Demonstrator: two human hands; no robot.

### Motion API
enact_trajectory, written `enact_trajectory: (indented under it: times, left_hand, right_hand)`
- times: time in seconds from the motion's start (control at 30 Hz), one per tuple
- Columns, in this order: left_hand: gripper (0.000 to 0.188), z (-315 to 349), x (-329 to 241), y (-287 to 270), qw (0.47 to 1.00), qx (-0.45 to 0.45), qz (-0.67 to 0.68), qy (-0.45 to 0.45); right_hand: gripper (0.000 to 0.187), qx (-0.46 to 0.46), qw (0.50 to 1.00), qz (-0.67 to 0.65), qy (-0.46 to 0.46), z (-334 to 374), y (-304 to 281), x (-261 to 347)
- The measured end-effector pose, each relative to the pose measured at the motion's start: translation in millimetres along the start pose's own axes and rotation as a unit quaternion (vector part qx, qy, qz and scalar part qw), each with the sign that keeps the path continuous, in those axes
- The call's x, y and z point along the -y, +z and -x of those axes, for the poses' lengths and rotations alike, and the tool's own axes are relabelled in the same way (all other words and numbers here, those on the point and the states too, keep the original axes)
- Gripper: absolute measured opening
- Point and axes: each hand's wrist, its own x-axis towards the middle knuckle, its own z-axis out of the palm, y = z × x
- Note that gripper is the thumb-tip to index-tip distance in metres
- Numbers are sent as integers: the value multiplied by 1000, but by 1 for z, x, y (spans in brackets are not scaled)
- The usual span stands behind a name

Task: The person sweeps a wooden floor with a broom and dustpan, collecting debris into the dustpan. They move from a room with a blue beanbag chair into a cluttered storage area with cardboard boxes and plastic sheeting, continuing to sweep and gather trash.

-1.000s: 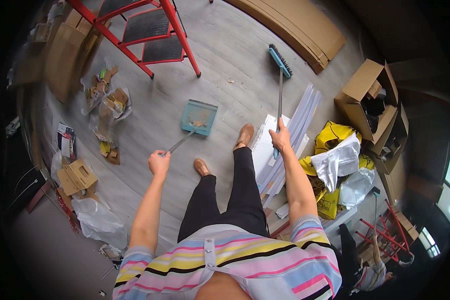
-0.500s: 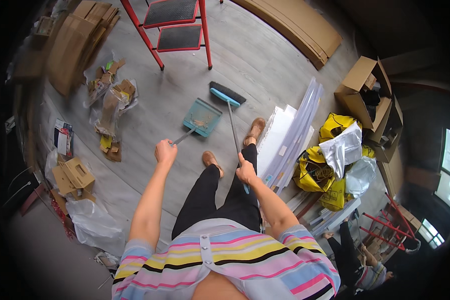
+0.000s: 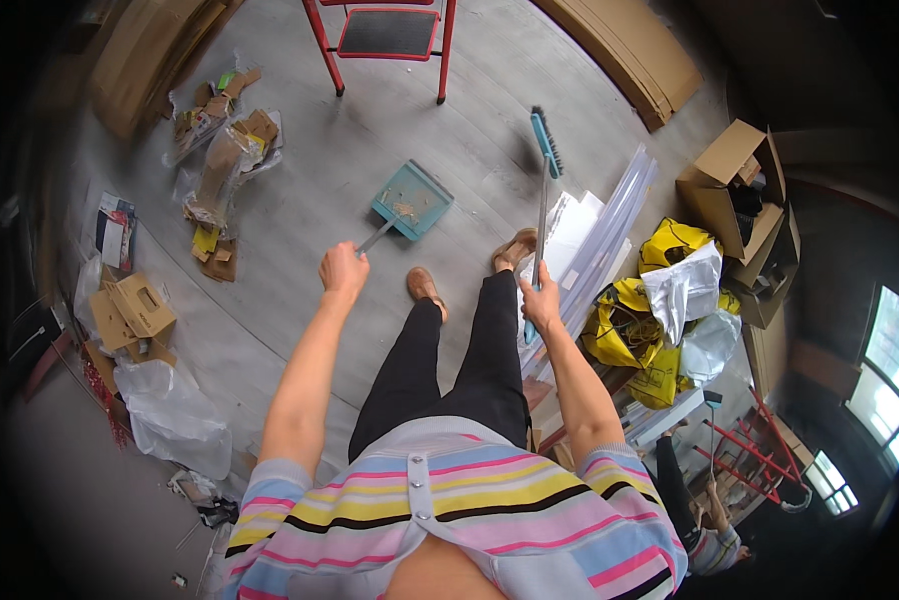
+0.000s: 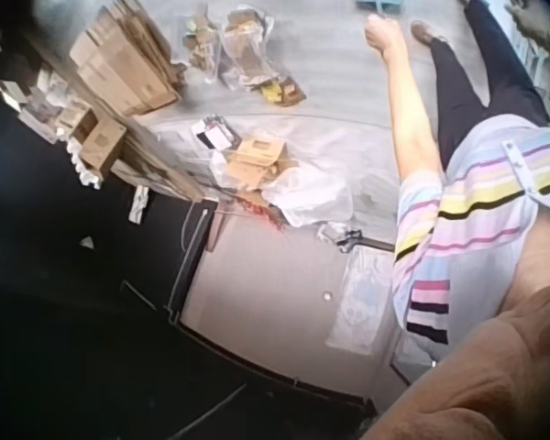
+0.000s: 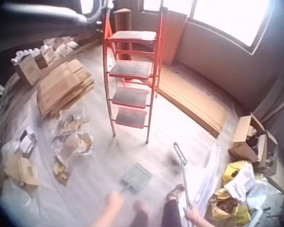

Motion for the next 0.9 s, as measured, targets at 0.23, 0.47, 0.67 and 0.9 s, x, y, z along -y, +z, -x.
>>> enact_trajectory:
  times: [0.23, 0.47, 0.67, 0.9]
  left_hand:
    - [10, -12, 31, -10, 994, 39, -67, 77]
    - [7, -15, 37, -13, 993, 32, -82, 73]
    - [11, 12, 67, -11, 999, 14, -14, 39]
    - [17, 73, 97, -4, 991, -45, 81, -92]
  right_hand:
    - [66, 82, 995, -31, 56, 36, 134, -9]
    - [62, 269, 958, 19, 102, 118, 70, 45]
    - [58, 219, 952, 205, -64, 87, 51, 72]
    - [57, 33, 865, 308, -394, -129, 167, 88]
